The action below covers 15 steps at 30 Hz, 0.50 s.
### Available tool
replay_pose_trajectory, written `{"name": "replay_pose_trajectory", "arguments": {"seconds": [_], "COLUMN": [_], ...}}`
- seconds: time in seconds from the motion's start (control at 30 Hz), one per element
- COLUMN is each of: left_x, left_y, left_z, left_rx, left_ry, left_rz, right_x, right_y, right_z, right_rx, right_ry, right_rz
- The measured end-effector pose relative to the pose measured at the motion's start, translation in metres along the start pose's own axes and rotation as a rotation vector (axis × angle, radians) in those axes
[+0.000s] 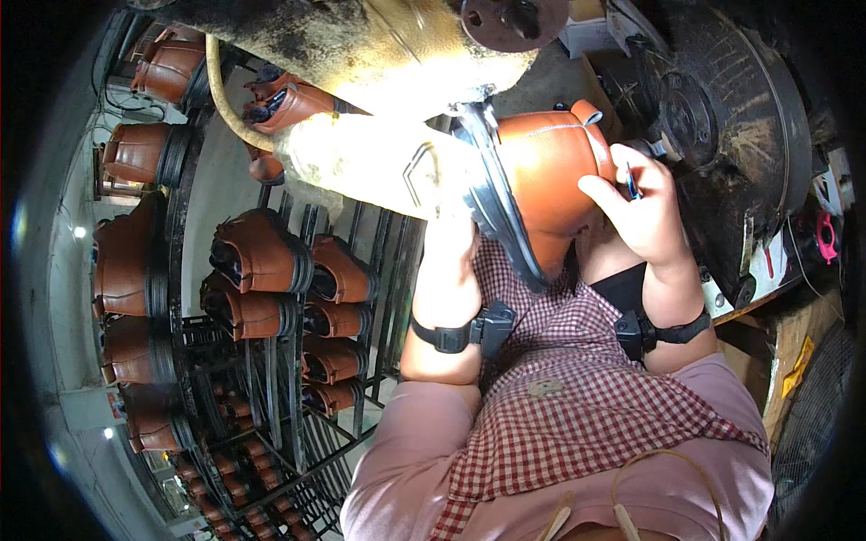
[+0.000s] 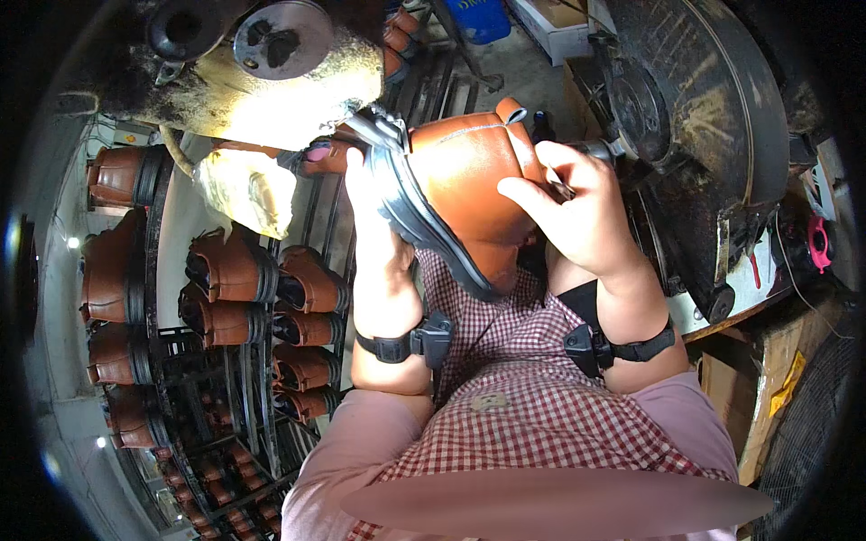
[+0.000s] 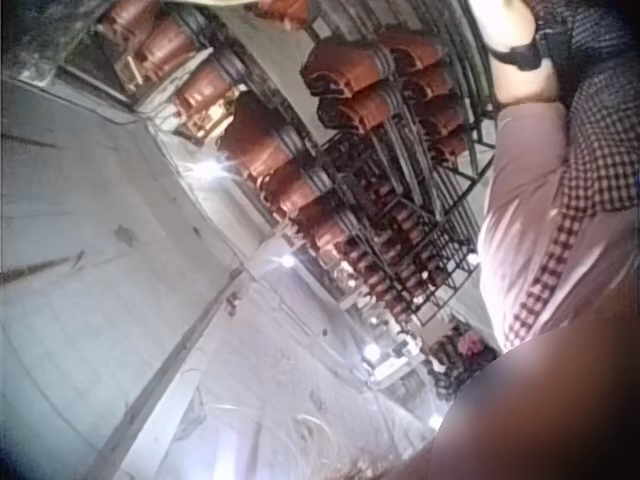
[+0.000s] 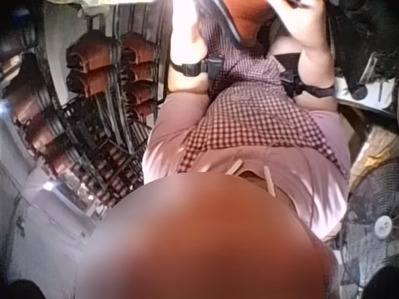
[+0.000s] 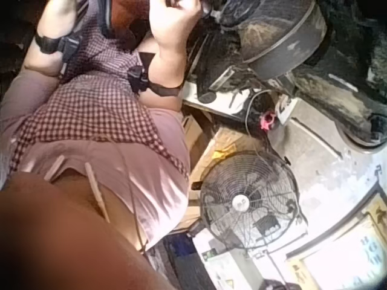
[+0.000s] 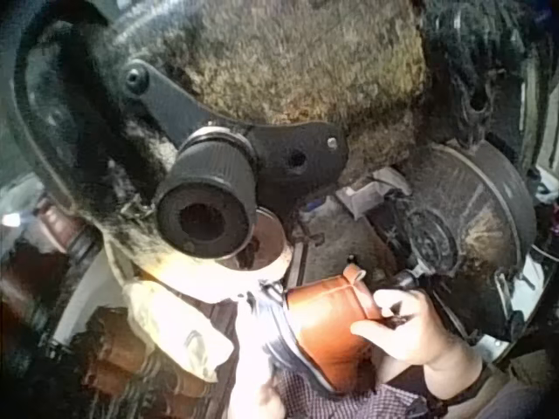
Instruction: The person sews a brown shoe with a machine, trims the thread with shears, and places it on a rack. They then remove a bobbin from the machine, disassemble and oil it, and reassemble the bobbin before reinstalling it.
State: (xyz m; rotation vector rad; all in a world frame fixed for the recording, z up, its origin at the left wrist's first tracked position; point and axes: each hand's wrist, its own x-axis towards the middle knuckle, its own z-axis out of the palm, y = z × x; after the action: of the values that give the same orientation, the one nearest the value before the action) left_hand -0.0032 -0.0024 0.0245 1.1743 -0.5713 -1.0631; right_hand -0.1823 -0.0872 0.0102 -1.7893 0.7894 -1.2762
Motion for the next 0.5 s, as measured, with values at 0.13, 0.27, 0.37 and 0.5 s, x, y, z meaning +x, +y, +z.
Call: {"name": "replay_pose_trajectory", "arguments": {"seconds": [0.13, 0.27, 0.37, 0.5], "left_x": [-0.003, -0.007, 0.002, -0.035], "left_y": [-0.004, -0.005, -0.037, -0.022], "left_z": [0.001, 0.005, -0.020, -0.006], "left_rx": [-0.073, -0.212, -0.013, 0.234], "left_ry": [0.025, -0.144, -0.134, -0.265], "left_rz": [-0.069, -0.191, 0.044, 0.088], "right_x": [0.001, 0.003, 0.014, 0.013], "right_y": [-0.001, 0.007, 0.005, 0.005], "right_z": [0.000, 0.000, 0.005, 0.000], "right_rx": [0.021, 0.045, 0.178, 0.157], "right_ry": [-0.030, -0.011, -0.027, -0.020], "right_rz": [-0.020, 0.024, 0.072, 0.120]}}
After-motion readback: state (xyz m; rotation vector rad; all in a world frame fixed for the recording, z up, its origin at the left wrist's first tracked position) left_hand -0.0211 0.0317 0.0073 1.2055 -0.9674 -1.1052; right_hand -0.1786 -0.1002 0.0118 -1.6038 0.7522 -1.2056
